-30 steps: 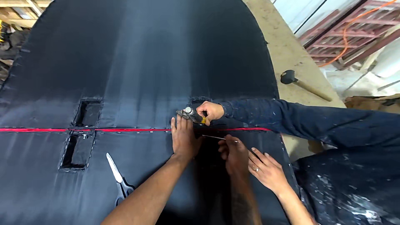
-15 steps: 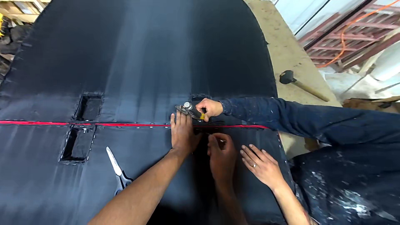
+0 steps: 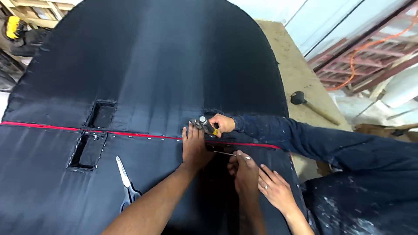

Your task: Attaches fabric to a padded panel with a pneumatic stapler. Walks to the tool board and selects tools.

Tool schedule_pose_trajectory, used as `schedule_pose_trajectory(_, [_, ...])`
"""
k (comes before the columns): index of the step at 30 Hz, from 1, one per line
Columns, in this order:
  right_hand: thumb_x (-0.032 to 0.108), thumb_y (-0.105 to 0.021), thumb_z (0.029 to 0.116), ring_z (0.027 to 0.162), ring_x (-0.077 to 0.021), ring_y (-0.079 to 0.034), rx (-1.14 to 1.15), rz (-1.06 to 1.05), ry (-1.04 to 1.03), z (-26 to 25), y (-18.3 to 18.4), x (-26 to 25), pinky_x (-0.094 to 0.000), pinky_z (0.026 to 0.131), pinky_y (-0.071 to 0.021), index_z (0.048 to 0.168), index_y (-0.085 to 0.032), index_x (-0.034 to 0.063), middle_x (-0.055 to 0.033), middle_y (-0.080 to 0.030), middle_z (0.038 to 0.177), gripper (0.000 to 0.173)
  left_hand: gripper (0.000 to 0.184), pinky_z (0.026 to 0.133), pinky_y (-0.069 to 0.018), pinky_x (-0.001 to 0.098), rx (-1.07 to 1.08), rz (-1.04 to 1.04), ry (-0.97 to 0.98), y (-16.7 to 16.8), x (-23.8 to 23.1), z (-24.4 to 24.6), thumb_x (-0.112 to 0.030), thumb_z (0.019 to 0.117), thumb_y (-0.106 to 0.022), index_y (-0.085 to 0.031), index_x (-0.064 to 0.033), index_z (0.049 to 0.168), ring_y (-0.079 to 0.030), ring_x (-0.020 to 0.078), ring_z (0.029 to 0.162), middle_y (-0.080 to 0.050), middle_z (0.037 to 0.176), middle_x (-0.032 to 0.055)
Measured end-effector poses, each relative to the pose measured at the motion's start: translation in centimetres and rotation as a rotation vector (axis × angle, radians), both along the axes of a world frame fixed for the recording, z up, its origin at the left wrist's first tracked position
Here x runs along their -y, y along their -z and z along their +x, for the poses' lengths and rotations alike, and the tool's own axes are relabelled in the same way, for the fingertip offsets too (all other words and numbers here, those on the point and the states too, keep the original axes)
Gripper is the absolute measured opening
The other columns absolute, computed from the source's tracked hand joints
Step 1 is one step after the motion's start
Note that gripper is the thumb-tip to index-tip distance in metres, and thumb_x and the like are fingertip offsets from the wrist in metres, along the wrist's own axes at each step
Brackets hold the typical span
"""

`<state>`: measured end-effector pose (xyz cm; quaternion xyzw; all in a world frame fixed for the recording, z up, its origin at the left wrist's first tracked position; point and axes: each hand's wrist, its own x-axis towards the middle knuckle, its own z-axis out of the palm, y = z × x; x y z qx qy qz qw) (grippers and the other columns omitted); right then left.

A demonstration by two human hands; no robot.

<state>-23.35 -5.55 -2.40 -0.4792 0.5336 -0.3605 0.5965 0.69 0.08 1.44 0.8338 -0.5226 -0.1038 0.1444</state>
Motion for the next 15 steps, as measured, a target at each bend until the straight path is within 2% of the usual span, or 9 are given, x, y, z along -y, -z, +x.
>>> schedule_pose_trajectory(2, [0.023, -0.048, 0.1090, 0.054, -0.0213, -0.063, -0.088, -0.080, 0.054, 4.6, -4.3, -2.6, -0.0350, 0.047, -0.0547, 0.109, -0.064, -0.0013, -0.0121, -0.069, 0.074, 0.030, 0.106, 0.124, -0.0131, 0.0621, -0.007, -0.014, 0.002, 0.1, -0.6, 0.1, -0.086, 0.0648, -0.064, -0.060, -0.0112, 0.140, -0.026, 0.0340, 0.154, -0.046, 0.157, 0.0130])
schedule_pose_trajectory(3, [0.021, -0.048, 0.1086, 0.054, -0.0212, -0.064, -0.152, -0.136, 0.038, 6.5, -6.7, -3.7, -0.0349, 0.047, -0.0549, 0.108, -0.064, -0.0027, -0.0114, -0.069, 0.074, 0.028, 0.102, 0.125, -0.0136, 0.0618, 0.001, -0.028, 0.002, 0.3, -0.6, 0.1, -0.084, 0.0680, -0.063, -0.060, -0.0109, 0.139, -0.026, 0.0335, 0.154, -0.046, 0.157, 0.0121])
schedule_pose_trajectory(5, [0.023, -0.052, 0.1061, 0.062, -0.0178, -0.068, -0.339, -0.306, -0.108, 8.9, -9.3, -5.6, -0.0350, 0.054, -0.0599, 0.113, -0.066, 0.0000, -0.0063, -0.072, 0.083, 0.028, 0.092, 0.125, -0.0129, 0.0608, 0.003, -0.030, 0.006, 0.4, -0.4, 0.0, -0.077, 0.0766, -0.061, -0.059, -0.0108, 0.141, -0.025, 0.0329, 0.155, -0.043, 0.159, 0.0112])
schedule_pose_trajectory(7, [0.031, -0.061, 0.1016, 0.068, -0.0115, -0.070, -0.501, -0.464, -0.176, 10.8, -9.6, -7.3, -0.0328, 0.059, -0.0629, 0.114, -0.070, 0.0072, -0.0006, -0.072, 0.089, 0.028, 0.083, 0.125, -0.0125, 0.0611, 0.013, -0.005, 0.027, 0.4, -0.6, 0.1, -0.068, 0.0827, -0.062, -0.057, -0.0100, 0.142, -0.023, 0.0333, 0.155, -0.042, 0.160, 0.0126])
schedule_pose_trajectory(8, [0.033, -0.066, 0.0993, 0.070, -0.0097, -0.069, -0.526, -0.506, -0.155, 11.4, -9.2, -7.8, -0.0313, 0.062, -0.0630, 0.113, -0.071, 0.0093, 0.0001, -0.072, 0.091, 0.028, 0.076, 0.125, -0.0127, 0.0614, 0.027, 0.008, 0.038, 0.3, -0.7, 0.1, -0.059, 0.0842, -0.063, -0.057, -0.0093, 0.142, -0.022, 0.0338, 0.155, -0.042, 0.159, 0.0135])
schedule_pose_trajectory(10, [0.037, -0.068, 0.0973, 0.072, -0.0070, -0.068, -0.545, -0.557, -0.110, 12.1, -8.5, -8.0, -0.0284, 0.064, -0.0614, 0.111, -0.072, 0.0111, 0.0011, -0.072, 0.091, 0.030, 0.067, 0.125, -0.0128, 0.0607, 0.046, 0.030, 0.047, 0.2, -0.7, -0.1, -0.044, 0.0857, -0.064, -0.056, -0.0082, 0.142, -0.022, 0.0336, 0.155, -0.043, 0.158, 0.0142])
schedule_pose_trajectory(11, [0.038, -0.067, 0.0978, 0.071, -0.0069, -0.068, -0.549, -0.570, -0.112, 12.3, -8.3, -7.9, -0.0283, 0.064, -0.0610, 0.111, -0.073, 0.0110, 0.0008, -0.071, 0.091, 0.031, 0.066, 0.125, -0.0129, 0.0606, 0.054, 0.040, 0.050, 0.1, -0.7, -0.1, -0.041, 0.0864, -0.063, -0.056, -0.0078, 0.143, -0.022, 0.0337, 0.155, -0.043, 0.158, 0.0144])
schedule_pose_trajectory(13, [0.039, -0.064, 0.0999, 0.070, -0.0080, -0.068, -0.558, -0.582, -0.168, 12.5, -8.3, -7.5, -0.0300, 0.063, -0.0616, 0.112, -0.074, 0.0108, 0.0000, -0.072, 0.090, 0.032, 0.067, 0.124, -0.0134, 0.0616, 0.063, 0.051, 0.058, 0.1, -0.7, -0.1, -0.043, 0.0869, -0.064, -0.055, -0.0068, 0.143, -0.023, 0.0350, 0.155, -0.043, 0.158, 0.0151])
schedule_pose_trajectory(15, [0.034, -0.058, 0.1032, 0.067, -0.0115, -0.069, -0.552, -0.524, -0.236, 11.8, -8.7, -6.1, -0.0341, 0.061, -0.0628, 0.113, -0.073, 0.0099, -0.0002, -0.072, 0.086, 0.030, 0.074, 0.124, -0.0127, 0.0619, 0.058, 0.042, 0.049, 0.3, -0.5, 0.0, -0.055, 0.0870, -0.061, -0.054, -0.0079, 0.144, -0.022, 0.0354, 0.155, -0.042, 0.159, 0.0143])
